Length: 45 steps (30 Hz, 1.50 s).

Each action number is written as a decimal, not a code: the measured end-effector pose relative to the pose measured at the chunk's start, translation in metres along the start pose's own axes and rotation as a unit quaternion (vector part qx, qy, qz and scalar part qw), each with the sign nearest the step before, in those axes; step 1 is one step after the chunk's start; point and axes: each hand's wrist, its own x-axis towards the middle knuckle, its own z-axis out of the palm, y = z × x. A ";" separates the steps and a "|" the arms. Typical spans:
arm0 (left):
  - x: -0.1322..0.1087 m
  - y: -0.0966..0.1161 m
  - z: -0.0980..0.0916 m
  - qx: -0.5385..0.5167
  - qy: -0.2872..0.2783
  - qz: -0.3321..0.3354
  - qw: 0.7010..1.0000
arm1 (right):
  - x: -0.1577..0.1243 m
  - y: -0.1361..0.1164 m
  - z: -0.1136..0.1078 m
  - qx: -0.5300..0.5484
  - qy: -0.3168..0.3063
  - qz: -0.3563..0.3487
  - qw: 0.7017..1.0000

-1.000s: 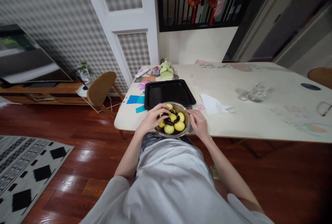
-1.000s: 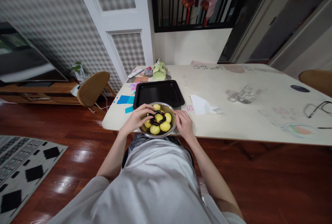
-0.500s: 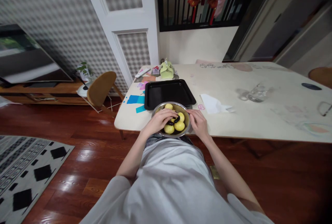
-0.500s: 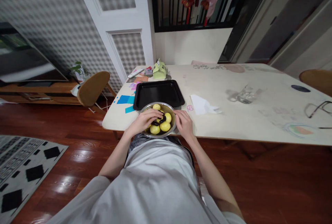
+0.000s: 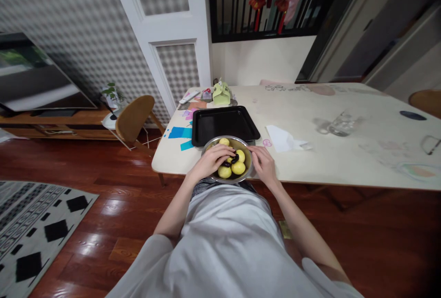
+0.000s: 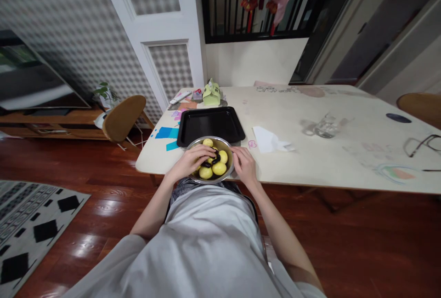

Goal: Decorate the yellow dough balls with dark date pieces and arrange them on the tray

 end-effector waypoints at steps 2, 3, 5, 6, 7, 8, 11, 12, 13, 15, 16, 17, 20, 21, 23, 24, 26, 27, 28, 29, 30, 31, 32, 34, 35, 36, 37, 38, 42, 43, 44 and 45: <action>0.000 0.001 -0.001 -0.001 -0.001 -0.001 1.000 | 0.000 0.000 0.000 -0.001 0.000 -0.002 1.000; 0.000 0.001 -0.001 -0.002 -0.002 0.000 1.000 | 0.000 0.000 0.000 -0.002 0.002 -0.004 1.000; 0.000 0.001 -0.001 -0.001 -0.002 0.004 1.000 | 0.000 0.000 0.000 -0.004 0.005 -0.006 1.000; -0.001 0.001 -0.001 0.001 -0.002 0.005 1.000 | 0.000 0.000 0.000 -0.006 0.006 -0.006 1.000; -0.001 0.001 -0.001 0.003 0.000 0.006 1.000 | 0.000 0.000 0.000 -0.007 0.006 -0.007 1.000; -0.001 0.001 -0.001 0.005 0.002 0.005 1.000 | 0.000 0.000 0.000 -0.008 0.006 -0.007 1.000; -0.001 0.000 -0.001 0.008 0.008 0.007 1.000 | 0.000 0.000 0.000 -0.006 0.002 -0.006 1.000; -0.001 0.000 -0.001 0.009 0.011 0.009 1.000 | 0.000 0.000 0.000 -0.005 0.001 -0.005 1.000; -0.001 0.000 -0.001 0.011 0.013 0.010 1.000 | 0.000 0.000 0.000 -0.005 0.000 -0.005 1.000; -0.001 0.001 -0.003 0.016 0.021 0.012 1.000 | -0.001 0.001 0.000 -0.005 0.000 -0.004 1.000; -0.001 0.001 -0.004 0.020 0.027 0.013 0.999 | -0.001 0.001 0.000 -0.005 0.000 -0.004 1.000; -0.001 0.001 -0.005 0.024 0.033 0.014 0.999 | -0.001 0.002 0.000 -0.005 0.000 -0.004 1.000; -0.002 0.000 -0.006 0.037 0.050 0.012 0.998 | -0.001 0.003 0.000 -0.003 -0.002 -0.003 1.000; -0.003 -0.001 -0.007 0.042 0.052 0.009 0.998 | -0.001 0.003 0.000 -0.002 -0.002 -0.003 1.000; -0.004 -0.003 -0.007 0.050 0.055 0.004 0.997 | -0.002 0.003 0.000 -0.001 -0.001 -0.003 1.000; -0.005 -0.004 -0.007 0.053 0.055 0.002 0.997 | -0.002 0.003 0.000 -0.001 -0.001 -0.004 1.000; -0.006 -0.006 -0.007 0.057 0.057 -0.001 0.997 | -0.002 0.003 0.000 0.000 0.000 -0.003 1.000; -0.007 -0.007 -0.007 0.058 0.057 -0.003 0.997 | -0.002 0.003 0.000 0.001 -0.001 -0.002 1.000; -0.007 -0.007 -0.008 0.059 0.058 -0.005 0.997 | -0.002 0.002 0.000 0.003 -0.001 -0.001 1.000; -0.007 -0.007 -0.008 0.058 0.057 -0.007 0.997 | -0.002 0.002 0.000 0.004 -0.001 0.001 1.000; -0.007 -0.006 -0.009 0.058 0.056 -0.010 0.997 | -0.002 0.002 0.000 0.004 -0.001 0.003 1.000; -0.007 -0.006 -0.010 0.057 0.055 -0.013 0.997 | -0.002 0.002 0.000 0.004 -0.001 0.005 1.000; -0.007 -0.005 -0.010 0.056 0.053 -0.016 0.997 | -0.001 0.001 0.000 0.004 -0.002 0.006 1.000; -0.006 -0.003 -0.012 0.057 0.047 -0.022 0.997 | -0.001 0.001 -0.001 0.004 -0.003 0.010 1.000; -0.006 -0.003 -0.012 0.058 0.043 -0.025 0.997 | -0.001 0.001 -0.001 0.004 -0.003 0.011 1.000; -0.006 -0.002 -0.012 0.059 0.039 -0.028 0.997 | -0.001 0.000 -0.001 0.004 -0.004 0.011 1.000; -0.006 -0.002 -0.012 0.060 0.035 -0.029 0.997 | -0.001 0.000 -0.001 0.003 -0.004 0.011 1.000; -0.006 -0.002 -0.012 0.060 0.031 -0.031 0.997 | -0.001 0.000 -0.001 0.002 -0.005 0.010 1.000; -0.007 -0.003 -0.011 0.061 0.018 -0.033 0.997 | -0.001 0.000 -0.001 -0.002 -0.001 0.003 1.000; -0.007 -0.004 -0.011 0.062 0.015 -0.032 0.997 | -0.001 0.000 -0.001 -0.003 0.001 0.002 1.000; -0.008 -0.005 -0.011 0.061 0.012 -0.030 0.998 | -0.001 0.000 0.000 -0.003 0.003 0.001 1.000; -0.008 -0.005 -0.011 0.061 0.010 -0.028 0.998 | -0.001 0.001 0.000 -0.003 0.004 0.001 1.000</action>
